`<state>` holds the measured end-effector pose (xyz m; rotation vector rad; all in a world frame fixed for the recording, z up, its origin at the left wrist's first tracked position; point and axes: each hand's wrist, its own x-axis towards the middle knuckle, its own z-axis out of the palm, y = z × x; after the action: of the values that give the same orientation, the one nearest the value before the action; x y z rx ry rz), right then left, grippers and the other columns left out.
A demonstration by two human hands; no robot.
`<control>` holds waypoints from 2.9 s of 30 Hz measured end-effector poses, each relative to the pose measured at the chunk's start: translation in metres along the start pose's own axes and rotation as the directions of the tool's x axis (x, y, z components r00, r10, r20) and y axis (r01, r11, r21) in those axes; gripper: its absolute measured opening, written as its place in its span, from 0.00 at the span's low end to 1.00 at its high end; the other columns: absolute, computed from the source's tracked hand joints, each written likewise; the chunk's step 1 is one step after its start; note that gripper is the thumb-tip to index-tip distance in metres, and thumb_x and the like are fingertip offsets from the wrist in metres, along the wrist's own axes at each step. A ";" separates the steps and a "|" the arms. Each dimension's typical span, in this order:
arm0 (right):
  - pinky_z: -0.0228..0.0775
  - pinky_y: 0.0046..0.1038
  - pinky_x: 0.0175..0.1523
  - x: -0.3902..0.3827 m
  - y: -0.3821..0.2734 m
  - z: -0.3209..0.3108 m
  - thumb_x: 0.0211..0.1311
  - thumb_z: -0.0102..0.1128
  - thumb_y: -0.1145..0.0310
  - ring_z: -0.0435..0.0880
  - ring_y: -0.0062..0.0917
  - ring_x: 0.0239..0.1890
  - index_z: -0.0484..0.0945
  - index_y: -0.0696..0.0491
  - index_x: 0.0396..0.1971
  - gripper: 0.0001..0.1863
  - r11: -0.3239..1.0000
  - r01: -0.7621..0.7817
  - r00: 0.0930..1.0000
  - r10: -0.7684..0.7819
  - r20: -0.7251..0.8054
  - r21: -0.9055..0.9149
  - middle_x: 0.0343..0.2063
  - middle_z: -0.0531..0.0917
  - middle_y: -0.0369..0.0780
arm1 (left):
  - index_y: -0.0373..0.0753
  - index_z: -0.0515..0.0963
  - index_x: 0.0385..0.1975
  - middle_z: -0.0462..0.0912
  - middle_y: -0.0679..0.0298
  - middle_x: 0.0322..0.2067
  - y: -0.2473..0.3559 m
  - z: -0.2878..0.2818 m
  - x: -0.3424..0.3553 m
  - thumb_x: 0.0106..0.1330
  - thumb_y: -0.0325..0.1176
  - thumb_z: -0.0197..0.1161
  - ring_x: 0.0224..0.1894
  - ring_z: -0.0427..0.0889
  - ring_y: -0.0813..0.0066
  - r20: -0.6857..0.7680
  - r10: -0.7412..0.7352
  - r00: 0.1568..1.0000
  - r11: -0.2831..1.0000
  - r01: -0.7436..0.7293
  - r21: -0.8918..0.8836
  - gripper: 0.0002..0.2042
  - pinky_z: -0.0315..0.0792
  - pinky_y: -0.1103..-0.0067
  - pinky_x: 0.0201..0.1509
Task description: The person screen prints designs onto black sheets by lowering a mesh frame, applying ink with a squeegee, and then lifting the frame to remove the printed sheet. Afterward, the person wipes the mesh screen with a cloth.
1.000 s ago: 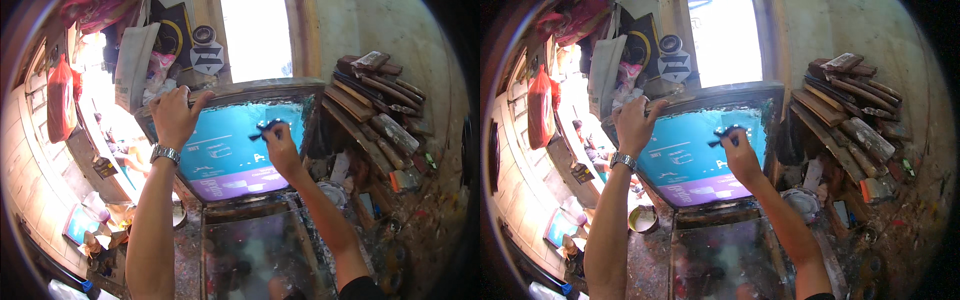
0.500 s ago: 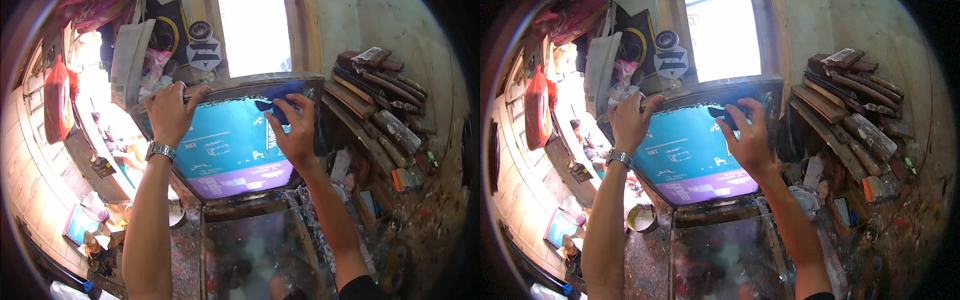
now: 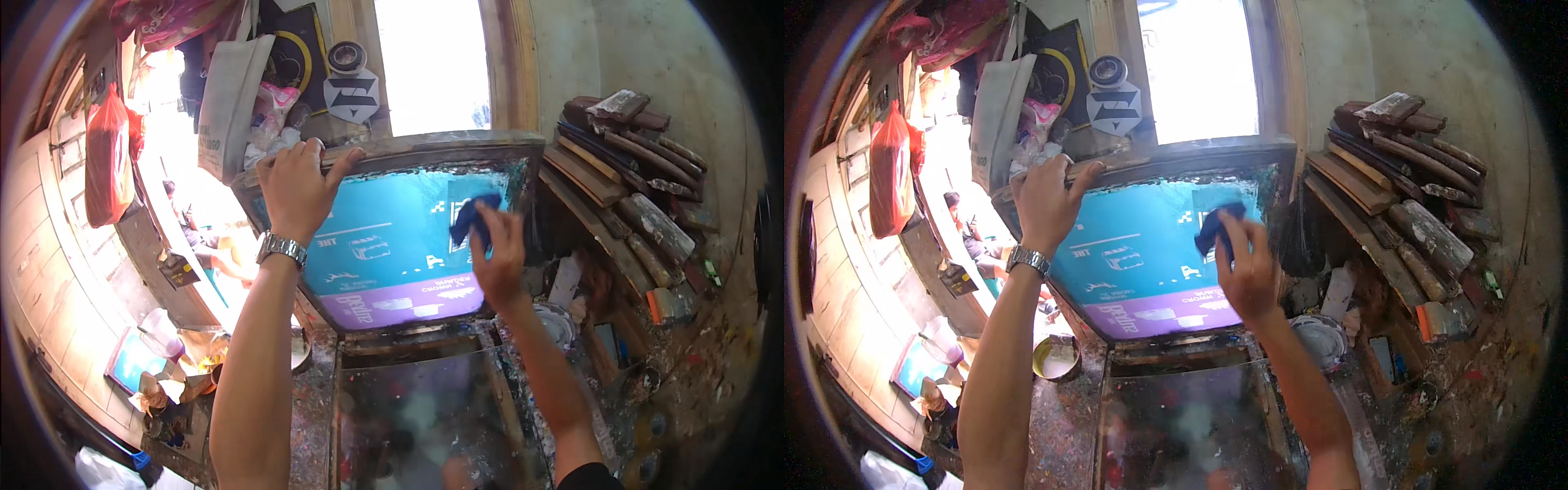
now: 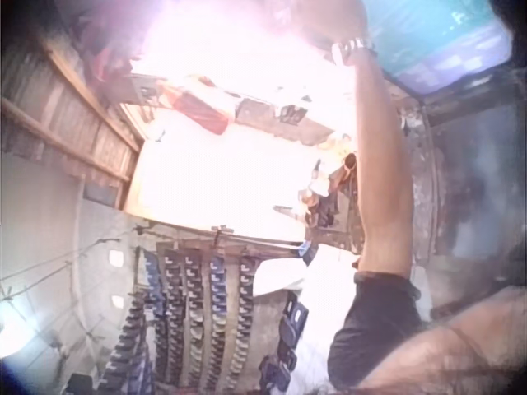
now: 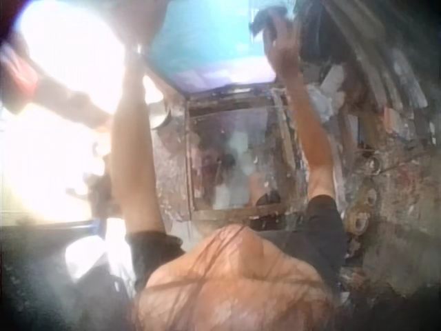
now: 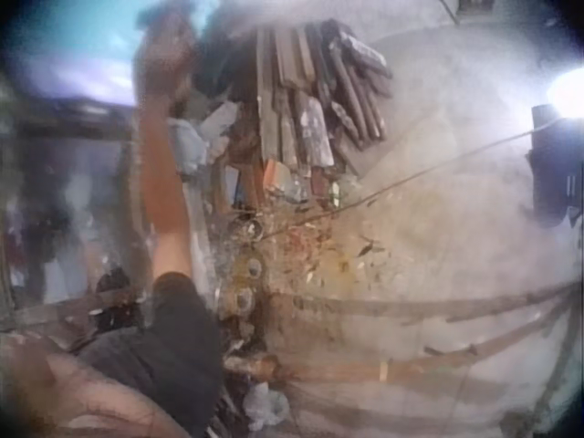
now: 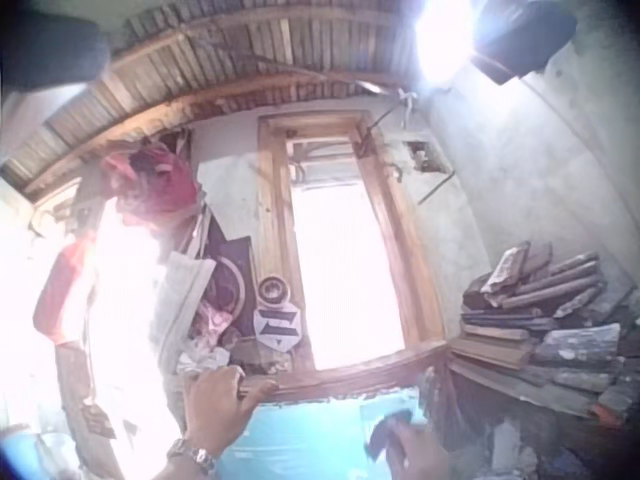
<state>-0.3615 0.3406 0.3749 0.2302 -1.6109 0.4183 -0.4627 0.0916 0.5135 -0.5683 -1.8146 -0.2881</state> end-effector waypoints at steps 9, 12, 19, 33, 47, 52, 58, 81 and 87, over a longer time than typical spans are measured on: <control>0.77 0.36 0.40 -0.007 0.021 0.041 0.56 0.60 0.82 0.80 0.38 0.38 0.80 0.58 0.38 0.10 0.986 0.163 0.959 -0.150 0.241 -0.034 0.35 0.76 0.45 | 0.35 0.79 0.32 0.82 0.54 0.28 0.004 0.001 0.002 0.68 0.69 0.49 0.36 0.80 0.55 0.016 -0.001 1.000 1.000 0.001 -0.010 0.35 0.62 0.61 0.52; 0.77 0.36 0.39 -0.066 0.041 0.042 0.56 0.58 0.77 0.79 0.36 0.37 0.79 0.56 0.37 0.08 0.980 0.190 0.901 -0.152 0.407 -0.054 0.34 0.75 0.43 | 0.35 0.79 0.33 0.82 0.54 0.28 0.007 0.002 -0.001 0.68 0.69 0.49 0.36 0.80 0.56 -0.018 0.003 1.000 1.000 -0.003 0.004 0.35 0.62 0.61 0.52; 0.77 0.36 0.40 -0.044 0.019 0.006 0.62 0.61 0.77 0.82 0.40 0.38 0.81 0.55 0.43 0.10 0.996 0.090 0.971 -0.090 0.221 0.014 0.40 0.79 0.44 | 0.35 0.80 0.34 0.83 0.55 0.29 -0.001 -0.001 -0.005 0.69 0.69 0.49 0.37 0.80 0.56 -0.034 0.038 0.999 0.999 -0.037 0.027 0.35 0.61 0.62 0.53; 0.76 0.37 0.37 -0.084 0.080 0.031 0.58 0.62 0.77 0.81 0.40 0.35 0.78 0.57 0.36 0.06 0.981 0.182 0.921 -0.144 0.362 -0.072 0.33 0.76 0.45 | 0.39 0.79 0.30 0.82 0.61 0.29 0.008 0.006 -0.001 0.67 0.69 0.51 0.39 0.80 0.62 -0.057 0.018 0.998 0.999 -0.016 0.036 0.32 0.62 0.63 0.53; 0.75 0.41 0.40 0.042 0.045 0.003 0.64 0.63 0.75 0.81 0.45 0.36 0.77 0.55 0.43 0.09 0.995 0.096 0.990 -0.098 -0.102 -0.024 0.37 0.75 0.47 | 0.37 0.79 0.37 0.82 0.56 0.32 0.003 -0.003 -0.001 0.69 0.67 0.50 0.41 0.80 0.58 0.006 0.008 1.000 0.998 -0.009 0.056 0.32 0.61 0.64 0.56; 0.75 0.40 0.39 -0.053 0.070 0.015 0.62 0.65 0.74 0.82 0.43 0.35 0.78 0.55 0.40 0.08 0.989 0.056 0.990 -0.037 0.139 -0.135 0.37 0.77 0.44 | 0.37 0.80 0.38 0.83 0.56 0.33 0.004 0.000 -0.005 0.69 0.67 0.50 0.41 0.80 0.58 -0.034 0.026 0.999 0.999 -0.025 0.044 0.32 0.60 0.64 0.56; 0.71 0.42 0.41 -0.124 0.109 0.000 0.61 0.60 0.76 0.78 0.42 0.35 0.77 0.57 0.38 0.06 0.989 0.089 0.872 -0.021 0.488 -0.117 0.34 0.75 0.46 | 0.38 0.79 0.34 0.82 0.58 0.31 0.009 0.003 -0.006 0.68 0.70 0.49 0.41 0.80 0.60 -0.007 -0.004 1.000 0.999 0.004 0.033 0.34 0.61 0.62 0.57; 0.71 0.42 0.42 -0.122 0.084 -0.008 0.63 0.62 0.75 0.79 0.44 0.38 0.78 0.55 0.38 0.05 0.987 -0.150 0.917 0.159 0.367 -0.053 0.36 0.74 0.46 | 0.38 0.78 0.33 0.82 0.56 0.30 -0.003 0.012 -0.001 0.68 0.69 0.50 0.39 0.79 0.58 -0.039 0.016 0.999 0.999 -0.015 0.033 0.33 0.61 0.65 0.54; 0.74 0.43 0.39 0.047 0.033 -0.019 0.66 0.61 0.74 0.80 0.46 0.36 0.77 0.55 0.39 0.05 0.997 0.079 0.988 -0.082 -0.131 -0.028 0.35 0.75 0.47 | 0.38 0.78 0.33 0.81 0.55 0.30 0.000 0.005 -0.001 0.71 0.64 0.50 0.38 0.80 0.56 0.011 0.025 1.000 0.998 -0.026 0.062 0.30 0.61 0.66 0.49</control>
<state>-0.3607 0.3828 0.4177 0.2444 -1.4703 0.3465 -0.4666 0.0942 0.5110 -0.5498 -1.8189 -0.2113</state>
